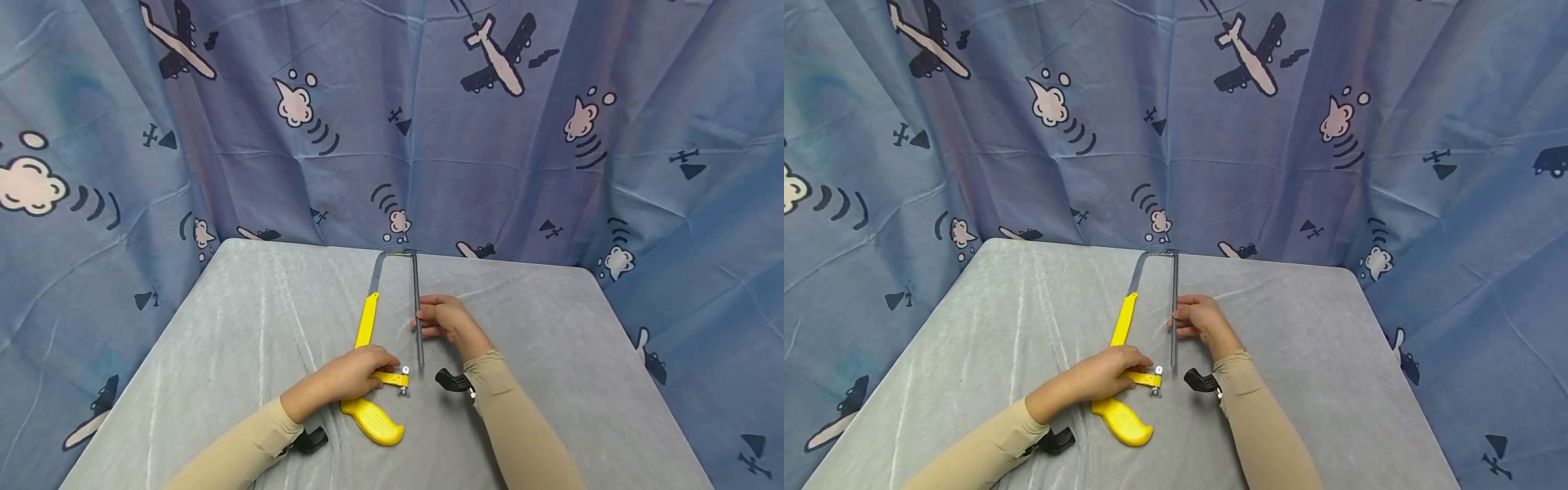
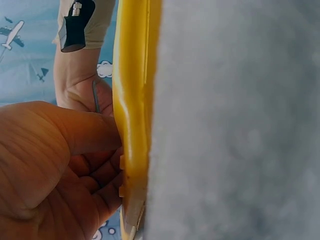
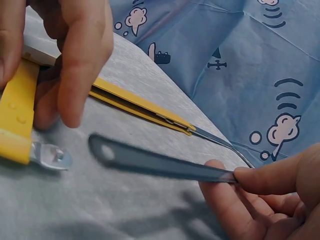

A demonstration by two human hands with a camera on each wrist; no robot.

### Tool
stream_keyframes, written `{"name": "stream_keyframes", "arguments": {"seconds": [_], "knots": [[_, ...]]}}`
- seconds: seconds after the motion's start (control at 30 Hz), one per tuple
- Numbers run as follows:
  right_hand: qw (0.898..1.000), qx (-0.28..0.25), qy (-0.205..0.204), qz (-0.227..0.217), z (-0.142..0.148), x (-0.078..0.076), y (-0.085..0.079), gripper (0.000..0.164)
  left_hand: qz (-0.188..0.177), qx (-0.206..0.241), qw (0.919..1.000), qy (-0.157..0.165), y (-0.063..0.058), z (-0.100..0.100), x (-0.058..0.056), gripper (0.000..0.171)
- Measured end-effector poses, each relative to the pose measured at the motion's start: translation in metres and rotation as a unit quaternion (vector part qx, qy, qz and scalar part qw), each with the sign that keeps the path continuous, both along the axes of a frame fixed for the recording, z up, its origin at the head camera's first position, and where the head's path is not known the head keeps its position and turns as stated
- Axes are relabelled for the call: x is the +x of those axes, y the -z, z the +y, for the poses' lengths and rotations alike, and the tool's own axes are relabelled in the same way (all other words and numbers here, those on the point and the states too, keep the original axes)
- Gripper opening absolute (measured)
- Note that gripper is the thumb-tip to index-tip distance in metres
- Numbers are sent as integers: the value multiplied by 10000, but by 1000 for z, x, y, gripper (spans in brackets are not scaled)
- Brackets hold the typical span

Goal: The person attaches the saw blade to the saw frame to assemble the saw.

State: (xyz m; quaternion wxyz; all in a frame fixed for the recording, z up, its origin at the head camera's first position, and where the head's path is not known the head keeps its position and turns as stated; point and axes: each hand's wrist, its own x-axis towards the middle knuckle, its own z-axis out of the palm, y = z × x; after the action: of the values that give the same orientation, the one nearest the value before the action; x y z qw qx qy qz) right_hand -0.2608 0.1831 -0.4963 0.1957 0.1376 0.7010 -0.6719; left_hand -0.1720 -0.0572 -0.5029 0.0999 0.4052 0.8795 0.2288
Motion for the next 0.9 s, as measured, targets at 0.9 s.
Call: {"name": "stream_keyframes", "arguments": {"seconds": [0.9], "knots": [[9998, 7, 160, -153, -8, -4, 4, 48, -33, -26, 10000, -41, 2, 2, 0, 40]]}}
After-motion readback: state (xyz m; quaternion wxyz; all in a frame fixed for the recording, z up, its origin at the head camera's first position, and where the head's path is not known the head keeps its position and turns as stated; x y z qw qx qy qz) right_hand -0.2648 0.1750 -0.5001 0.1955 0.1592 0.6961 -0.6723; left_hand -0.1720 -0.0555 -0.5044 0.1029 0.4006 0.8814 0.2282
